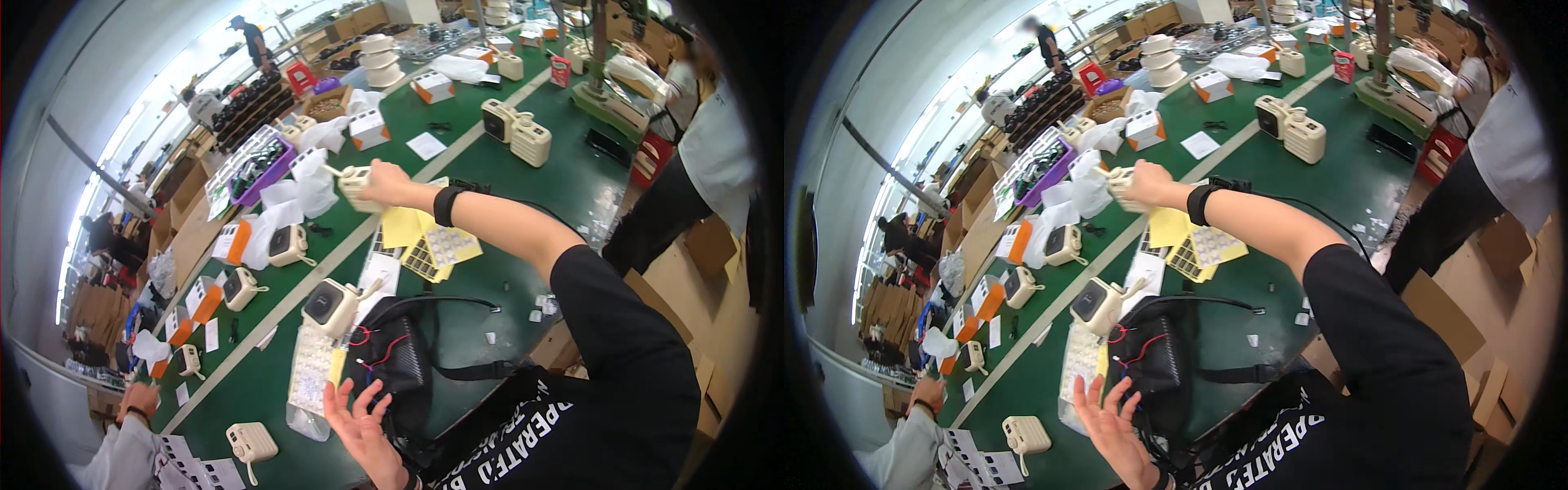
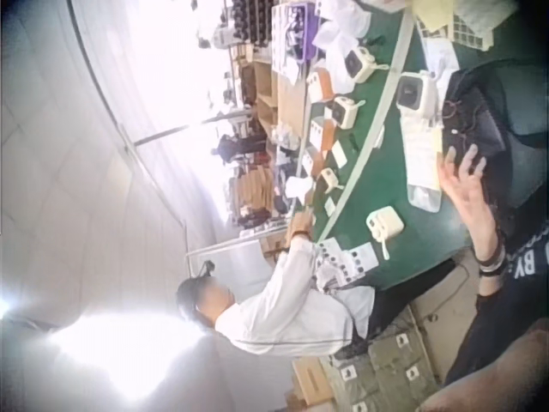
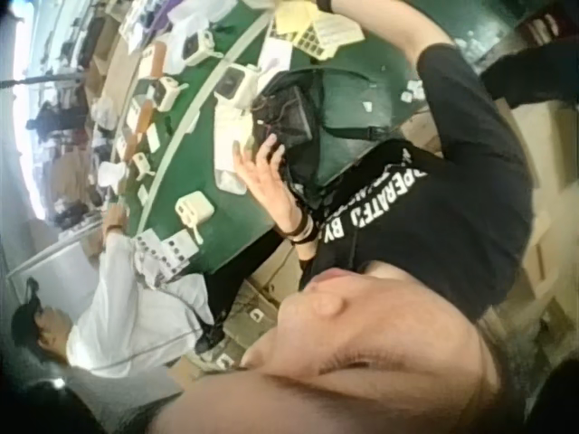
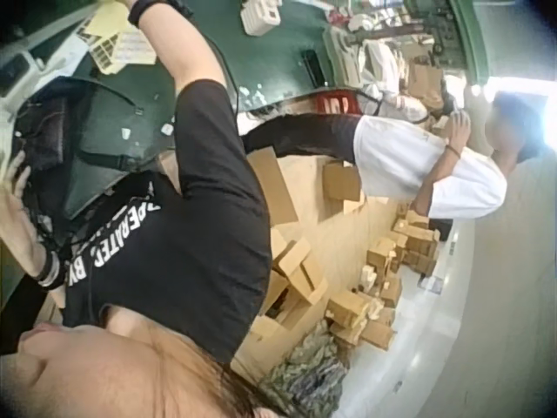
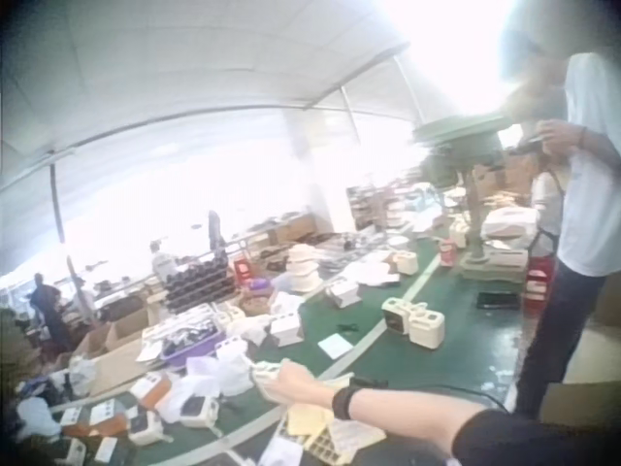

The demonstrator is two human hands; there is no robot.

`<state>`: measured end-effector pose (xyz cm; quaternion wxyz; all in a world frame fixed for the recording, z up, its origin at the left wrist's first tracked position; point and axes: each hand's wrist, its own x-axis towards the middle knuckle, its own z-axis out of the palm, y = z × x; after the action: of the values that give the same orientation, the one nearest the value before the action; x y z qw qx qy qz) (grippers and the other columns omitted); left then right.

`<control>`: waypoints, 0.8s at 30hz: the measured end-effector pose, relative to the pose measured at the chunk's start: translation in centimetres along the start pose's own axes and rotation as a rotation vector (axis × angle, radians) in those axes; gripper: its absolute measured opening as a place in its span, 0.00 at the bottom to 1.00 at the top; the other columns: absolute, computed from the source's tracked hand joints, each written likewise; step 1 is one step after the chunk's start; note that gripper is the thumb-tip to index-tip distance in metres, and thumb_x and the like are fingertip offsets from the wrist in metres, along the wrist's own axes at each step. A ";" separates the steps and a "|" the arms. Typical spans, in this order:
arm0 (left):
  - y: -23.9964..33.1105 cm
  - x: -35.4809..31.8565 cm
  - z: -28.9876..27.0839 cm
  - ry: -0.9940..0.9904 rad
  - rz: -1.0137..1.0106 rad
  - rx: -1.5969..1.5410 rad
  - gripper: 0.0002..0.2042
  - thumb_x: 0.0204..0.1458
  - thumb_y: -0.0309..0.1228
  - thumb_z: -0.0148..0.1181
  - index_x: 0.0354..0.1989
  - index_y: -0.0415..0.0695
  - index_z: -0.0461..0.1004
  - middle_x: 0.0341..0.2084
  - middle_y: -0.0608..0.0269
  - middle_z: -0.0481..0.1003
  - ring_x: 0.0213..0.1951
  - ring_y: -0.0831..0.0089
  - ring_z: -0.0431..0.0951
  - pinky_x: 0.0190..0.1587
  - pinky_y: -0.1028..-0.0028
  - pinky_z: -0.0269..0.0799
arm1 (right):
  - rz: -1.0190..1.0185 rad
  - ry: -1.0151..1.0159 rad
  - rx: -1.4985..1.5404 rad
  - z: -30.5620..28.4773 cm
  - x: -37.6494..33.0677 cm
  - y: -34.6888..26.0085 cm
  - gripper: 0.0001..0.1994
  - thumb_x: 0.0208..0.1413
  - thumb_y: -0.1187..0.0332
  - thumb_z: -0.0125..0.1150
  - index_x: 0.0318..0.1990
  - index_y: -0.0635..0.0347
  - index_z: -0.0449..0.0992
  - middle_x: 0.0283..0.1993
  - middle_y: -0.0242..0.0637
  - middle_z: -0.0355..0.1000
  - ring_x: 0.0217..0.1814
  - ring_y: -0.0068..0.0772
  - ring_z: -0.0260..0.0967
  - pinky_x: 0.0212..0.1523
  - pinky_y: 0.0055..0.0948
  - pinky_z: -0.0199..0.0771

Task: Handling, inspecting, and boxing small electronic devices on a factory production line.

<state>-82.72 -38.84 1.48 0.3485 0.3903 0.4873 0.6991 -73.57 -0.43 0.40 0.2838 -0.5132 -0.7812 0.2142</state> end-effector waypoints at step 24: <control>-0.6 -2.2 -6.4 0.299 -0.147 -0.062 0.21 0.57 0.30 0.44 0.57 0.37 0.53 0.51 0.49 0.61 0.45 0.60 0.70 0.47 0.66 0.66 | -0.154 -0.093 0.633 8.7 -0.1 -10.4 0.13 0.43 0.63 0.53 0.17 0.64 0.72 0.18 0.39 0.68 0.19 0.34 0.65 0.25 0.32 0.68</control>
<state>-87.36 -43.26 -0.93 0.3340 0.2342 0.5394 0.7366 -86.35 -4.81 0.38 0.4087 -0.3287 -0.7243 0.4476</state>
